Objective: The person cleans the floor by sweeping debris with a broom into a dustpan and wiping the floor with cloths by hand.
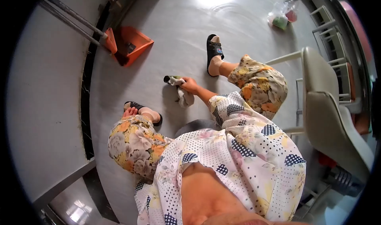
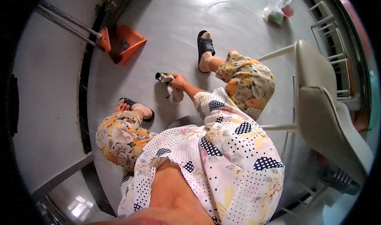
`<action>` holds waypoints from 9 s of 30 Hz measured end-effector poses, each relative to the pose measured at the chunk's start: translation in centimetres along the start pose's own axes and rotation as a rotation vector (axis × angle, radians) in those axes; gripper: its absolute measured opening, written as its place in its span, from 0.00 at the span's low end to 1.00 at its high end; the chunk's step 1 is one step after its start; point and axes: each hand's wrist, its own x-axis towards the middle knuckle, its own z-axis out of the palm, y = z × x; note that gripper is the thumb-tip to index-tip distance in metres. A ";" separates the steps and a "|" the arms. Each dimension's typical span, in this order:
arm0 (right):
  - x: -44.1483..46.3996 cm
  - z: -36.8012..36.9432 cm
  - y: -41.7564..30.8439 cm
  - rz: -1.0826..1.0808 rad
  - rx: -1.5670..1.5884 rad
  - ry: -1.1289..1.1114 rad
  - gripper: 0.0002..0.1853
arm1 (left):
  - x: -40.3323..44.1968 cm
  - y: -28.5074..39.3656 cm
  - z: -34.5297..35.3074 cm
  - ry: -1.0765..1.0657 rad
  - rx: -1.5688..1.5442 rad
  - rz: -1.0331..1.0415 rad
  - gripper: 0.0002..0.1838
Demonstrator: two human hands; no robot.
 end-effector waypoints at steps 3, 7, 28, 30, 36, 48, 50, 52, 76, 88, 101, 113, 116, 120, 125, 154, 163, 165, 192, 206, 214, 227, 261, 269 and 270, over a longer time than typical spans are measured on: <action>0.8 -1.5 1.5 0.050 0.343 0.047 0.20 | -0.3 2.3 0.4 -0.046 -0.364 -0.111 0.22; 5.2 -4.9 -1.2 -0.052 0.453 0.158 0.19 | -1.7 6.5 0.8 -0.112 -0.401 -0.049 0.23; -5.9 -38.8 7.9 0.308 -0.170 1.273 0.22 | -19.5 17.0 4.6 -0.315 0.786 -0.177 0.20; -6.0 -40.9 10.1 0.390 -0.097 1.297 0.24 | -21.1 15.7 1.1 -0.199 0.826 -0.332 0.20; -9.1 -40.4 5.6 0.678 -0.178 1.348 0.37 | -24.3 14.6 -3.0 -0.135 1.022 -0.319 0.21; -3.1 -40.1 -4.3 0.254 -0.713 1.110 0.31 | -25.0 15.3 -2.9 -0.096 1.219 -0.130 0.22; -0.9 -34.8 -5.4 0.086 -0.924 1.075 0.29 | -25.3 16.2 0.6 -0.094 1.168 -0.177 0.23; 0.6 -29.5 -3.3 -0.073 -1.026 1.032 0.30 | -24.4 18.5 3.4 -0.122 1.049 -0.219 0.23; -12.3 1.6 -1.4 -0.774 -1.104 0.384 0.26 | -16.3 23.4 20.3 -0.814 1.244 0.199 0.21; -13.7 9.1 7.4 -0.643 -0.860 0.100 0.29 | -18.7 23.2 21.9 -0.476 1.378 -0.006 0.20; -16.3 8.1 5.6 -0.617 -1.109 0.098 0.29 | -22.3 22.5 19.9 -0.508 1.056 0.472 0.19; -13.3 6.4 5.3 -0.879 -1.384 -0.139 0.14 | -19.8 18.9 9.5 -0.196 0.983 0.589 0.18; -11.1 6.4 5.8 -0.846 -1.271 -0.163 0.15 | -20.5 17.6 9.3 -0.212 0.888 0.572 0.18; -5.7 5.0 1.8 -0.643 -0.775 -0.207 0.19 | -20.7 17.3 9.4 -0.516 0.614 0.472 0.24; -1.7 -3.1 -9.5 -0.675 0.015 0.067 0.17 | -25.2 17.7 10.3 -0.576 0.785 0.443 0.16; -9.2 -18.6 -16.3 -0.639 -0.946 1.194 0.27 | -5.6 -1.8 14.1 0.892 1.201 0.836 0.34; -8.4 -22.0 -21.7 -0.652 -0.850 1.176 0.32 | -17.8 -16.3 18.8 0.841 1.274 0.809 0.34; -10.9 -20.7 -20.0 -0.680 -0.956 1.055 0.29 | -20.3 -19.7 20.5 0.824 1.263 0.811 0.34; -35.9 -5.0 30.2 -1.228 -1.138 -0.396 0.22 | -26.7 -30.5 24.5 0.267 1.298 0.727 0.28; -26.7 -12.4 12.7 -0.540 -0.280 0.129 0.19 | -28.5 -24.3 21.1 0.365 0.804 0.711 0.21; -27.1 -18.4 13.3 -0.791 -0.982 0.669 0.17 | -28.3 -21.5 16.9 0.455 1.082 0.680 0.20; -28.4 -16.4 11.6 -0.612 -1.254 0.576 0.37 | -30.0 -23.7 18.3 0.823 1.503 0.565 0.29; -25.1 -23.0 11.0 -0.413 -1.023 0.228 0.31 | -40.4 -29.7 22.3 0.577 1.635 0.517 0.31; -25.1 -23.0 13.1 -0.461 -0.996 0.375 0.27 | -41.4 -29.6 23.3 0.581 1.611 0.592 0.30; -24.7 -23.4 13.9 -0.485 -0.986 0.388 0.26 | -41.2 -29.7 23.3 0.583 1.609 0.595 0.30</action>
